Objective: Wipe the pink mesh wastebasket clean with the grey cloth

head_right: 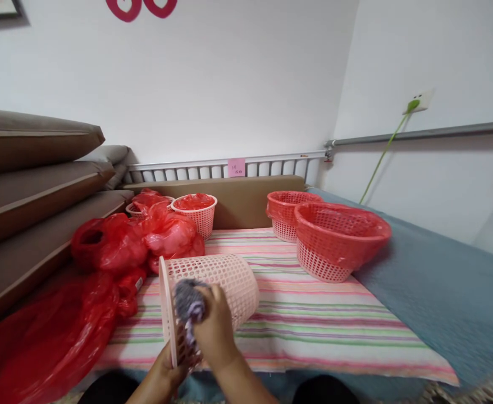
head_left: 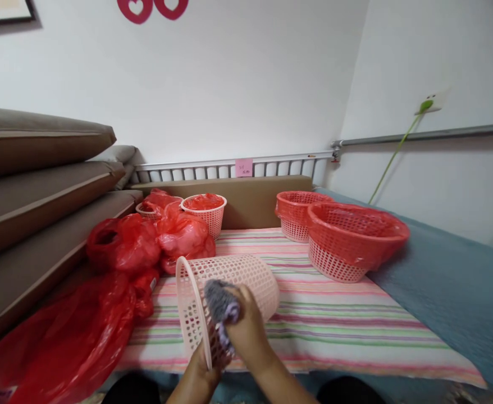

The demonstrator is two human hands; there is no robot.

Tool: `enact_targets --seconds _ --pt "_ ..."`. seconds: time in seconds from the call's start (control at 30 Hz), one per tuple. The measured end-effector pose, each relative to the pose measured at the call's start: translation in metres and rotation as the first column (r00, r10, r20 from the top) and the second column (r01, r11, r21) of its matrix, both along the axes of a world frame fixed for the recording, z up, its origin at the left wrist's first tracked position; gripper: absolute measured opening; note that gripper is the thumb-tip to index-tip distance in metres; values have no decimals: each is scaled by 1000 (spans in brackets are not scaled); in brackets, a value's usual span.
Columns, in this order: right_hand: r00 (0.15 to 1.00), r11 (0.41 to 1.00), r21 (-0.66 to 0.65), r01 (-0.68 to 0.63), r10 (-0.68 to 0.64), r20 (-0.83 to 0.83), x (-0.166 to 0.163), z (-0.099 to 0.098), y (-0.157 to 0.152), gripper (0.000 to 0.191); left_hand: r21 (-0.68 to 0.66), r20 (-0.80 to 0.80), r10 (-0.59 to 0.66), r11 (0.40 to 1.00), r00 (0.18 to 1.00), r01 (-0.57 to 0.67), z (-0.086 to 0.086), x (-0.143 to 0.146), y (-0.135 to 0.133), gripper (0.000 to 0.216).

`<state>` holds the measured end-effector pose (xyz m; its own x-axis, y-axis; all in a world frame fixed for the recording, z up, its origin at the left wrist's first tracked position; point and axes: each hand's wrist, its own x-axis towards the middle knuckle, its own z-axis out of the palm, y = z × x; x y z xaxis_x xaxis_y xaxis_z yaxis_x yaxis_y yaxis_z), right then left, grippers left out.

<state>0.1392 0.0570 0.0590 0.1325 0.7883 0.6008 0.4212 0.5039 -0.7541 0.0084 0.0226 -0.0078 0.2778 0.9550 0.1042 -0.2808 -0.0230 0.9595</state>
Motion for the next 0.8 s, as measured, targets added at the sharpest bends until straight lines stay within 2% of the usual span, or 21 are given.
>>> enact_targets --seconds 0.07,0.13,0.23,0.33,0.47,0.53,0.6,0.7,0.77,0.8 --pt "965 964 -77 255 -249 75 40 -6 28 29 20 20 -66 998 998 66 -6 1 -2 67" --pt "882 869 -167 465 -440 166 76 -13 52 15 28 38 -137 990 990 136 -7 2 -5 61" --pt "837 819 -185 543 -510 197 106 -21 66 9 17 79 -246 969 966 245 5 5 -7 73" --pt "835 824 -163 543 -511 203 110 -27 61 11 10 118 -226 974 967 227 31 6 -2 92" --pt "852 832 -187 523 -500 157 105 -29 57 10 -81 99 -94 991 991 102 58 8 7 89" --pt "856 822 -240 516 -501 124 96 -27 55 8 -95 90 -94 990 992 102 60 10 7 85" --pt "893 856 -261 447 -445 68 74 -22 44 11 -86 69 -92 991 993 98 58 12 5 79" --pt "982 971 -170 170 -181 -54 22 -10 11 30 -77 -4 -25 997 1000 25 55 12 1 71" --pt "997 995 -91 -33 27 -68 -11 -1 -14 42 -110 -94 4 994 996 -14 54 8 -2 57" --pt "995 994 -62 -89 85 -61 -23 2 -24 48 -136 -130 6 990 992 -24 54 6 -3 50"
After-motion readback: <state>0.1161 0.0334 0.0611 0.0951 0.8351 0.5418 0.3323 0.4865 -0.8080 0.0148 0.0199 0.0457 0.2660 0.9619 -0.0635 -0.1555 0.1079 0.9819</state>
